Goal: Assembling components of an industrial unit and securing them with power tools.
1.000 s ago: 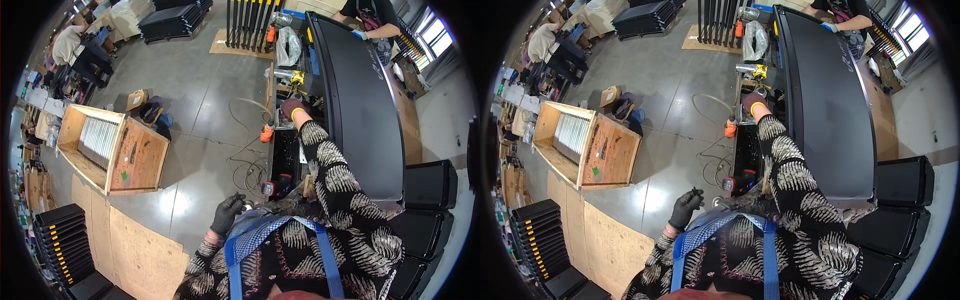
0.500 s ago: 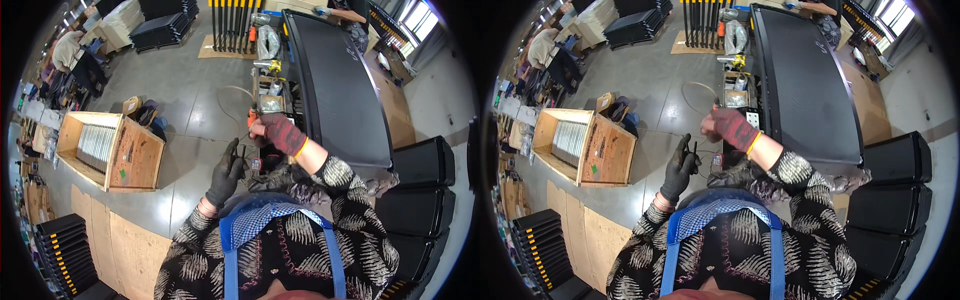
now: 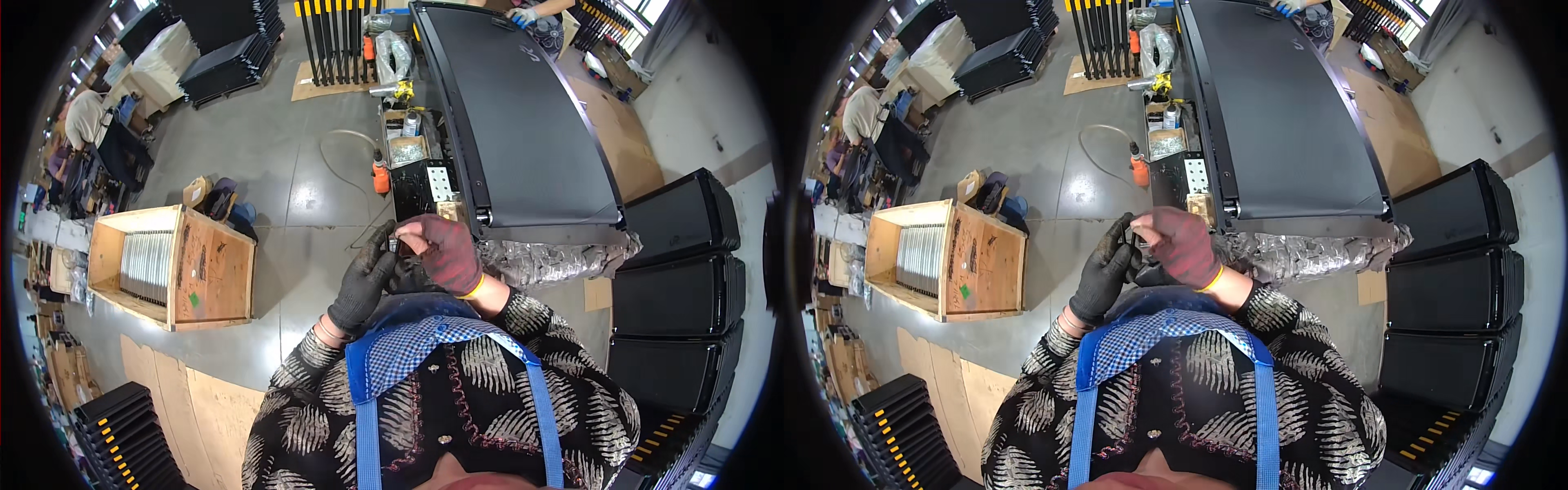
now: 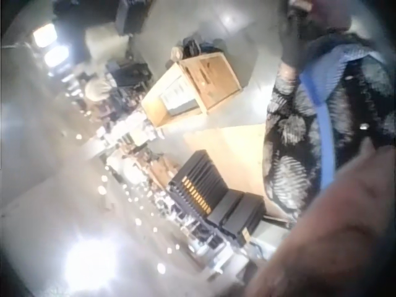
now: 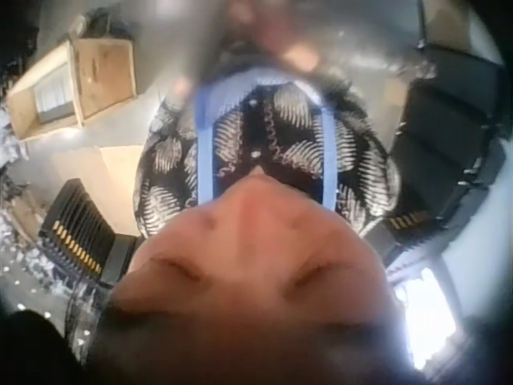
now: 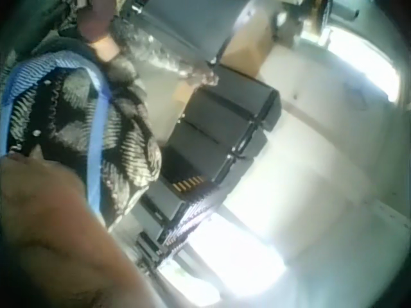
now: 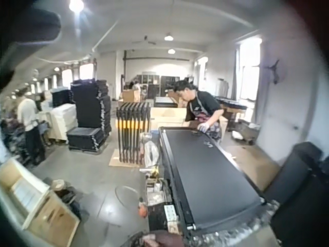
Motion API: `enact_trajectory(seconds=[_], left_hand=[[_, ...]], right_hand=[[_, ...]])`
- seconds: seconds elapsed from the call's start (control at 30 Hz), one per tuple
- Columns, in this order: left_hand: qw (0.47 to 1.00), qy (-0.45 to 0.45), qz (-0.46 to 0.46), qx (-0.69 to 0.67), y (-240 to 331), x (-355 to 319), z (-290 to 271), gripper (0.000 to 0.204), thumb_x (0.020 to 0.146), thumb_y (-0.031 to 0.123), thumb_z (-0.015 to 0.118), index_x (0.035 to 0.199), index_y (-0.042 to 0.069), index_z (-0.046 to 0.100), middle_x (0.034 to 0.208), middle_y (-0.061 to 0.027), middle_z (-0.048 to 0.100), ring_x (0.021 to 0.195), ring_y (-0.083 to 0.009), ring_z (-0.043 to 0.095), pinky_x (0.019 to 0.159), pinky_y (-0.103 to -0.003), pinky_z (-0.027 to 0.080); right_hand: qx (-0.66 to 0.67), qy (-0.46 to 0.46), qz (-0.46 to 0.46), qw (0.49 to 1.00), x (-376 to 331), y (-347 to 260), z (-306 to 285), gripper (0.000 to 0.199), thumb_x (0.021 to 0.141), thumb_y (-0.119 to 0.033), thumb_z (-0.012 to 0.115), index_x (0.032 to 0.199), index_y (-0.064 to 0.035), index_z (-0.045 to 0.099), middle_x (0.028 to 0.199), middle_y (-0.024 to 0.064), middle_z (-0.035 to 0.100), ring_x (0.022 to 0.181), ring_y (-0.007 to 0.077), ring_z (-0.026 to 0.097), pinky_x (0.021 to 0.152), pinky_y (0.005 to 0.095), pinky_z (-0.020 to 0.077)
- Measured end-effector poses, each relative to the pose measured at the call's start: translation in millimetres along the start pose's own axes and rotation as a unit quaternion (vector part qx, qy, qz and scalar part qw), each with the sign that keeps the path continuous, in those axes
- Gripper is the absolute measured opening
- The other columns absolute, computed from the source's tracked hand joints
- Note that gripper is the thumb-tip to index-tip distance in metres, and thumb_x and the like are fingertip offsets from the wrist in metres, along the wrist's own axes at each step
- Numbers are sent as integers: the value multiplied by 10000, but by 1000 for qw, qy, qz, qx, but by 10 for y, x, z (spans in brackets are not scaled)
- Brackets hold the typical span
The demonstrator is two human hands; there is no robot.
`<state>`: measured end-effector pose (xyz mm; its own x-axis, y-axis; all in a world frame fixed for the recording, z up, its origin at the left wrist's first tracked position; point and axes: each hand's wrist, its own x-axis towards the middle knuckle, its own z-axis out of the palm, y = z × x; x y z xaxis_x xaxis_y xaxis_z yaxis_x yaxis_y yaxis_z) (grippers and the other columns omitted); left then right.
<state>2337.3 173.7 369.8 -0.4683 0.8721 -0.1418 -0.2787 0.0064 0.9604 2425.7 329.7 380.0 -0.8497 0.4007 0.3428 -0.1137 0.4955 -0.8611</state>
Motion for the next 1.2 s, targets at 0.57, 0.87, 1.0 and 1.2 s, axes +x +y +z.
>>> enact_trajectory(seconds=[0.57,0.87,1.0,1.2], left_hand=[[995,-53,72,34,93,-131,-32,624,972,266,475,1466,40,168,784,-3,518,647,-60,435,580,-190,373],[975,-22,111,192,4,-58,-13,596,956,165,444,1472,62,163,1046,-142,556,789,-207,515,720,-318,435],[984,-46,114,132,-98,-27,-57,628,982,227,450,1489,97,102,912,-34,523,684,-81,416,611,-210,387],[993,-81,9,-86,154,-69,70,629,975,231,463,1489,121,117,779,5,459,622,-76,375,577,-211,359]], right_hand=[[232,-39,73,969,-56,-107,-99,195,922,-189,554,994,-43,661,893,45,629,813,150,607,696,278,475],[228,-91,120,962,-45,-203,-34,250,953,-183,516,1003,22,650,929,58,630,890,145,589,801,257,442],[222,-115,138,958,-35,-171,-29,238,953,-159,515,1007,32,646,918,56,622,888,140,587,807,258,441],[136,-31,-5,990,-89,-73,83,168,903,-130,575,1012,-38,664,915,81,633,859,174,617,760,289,478]])
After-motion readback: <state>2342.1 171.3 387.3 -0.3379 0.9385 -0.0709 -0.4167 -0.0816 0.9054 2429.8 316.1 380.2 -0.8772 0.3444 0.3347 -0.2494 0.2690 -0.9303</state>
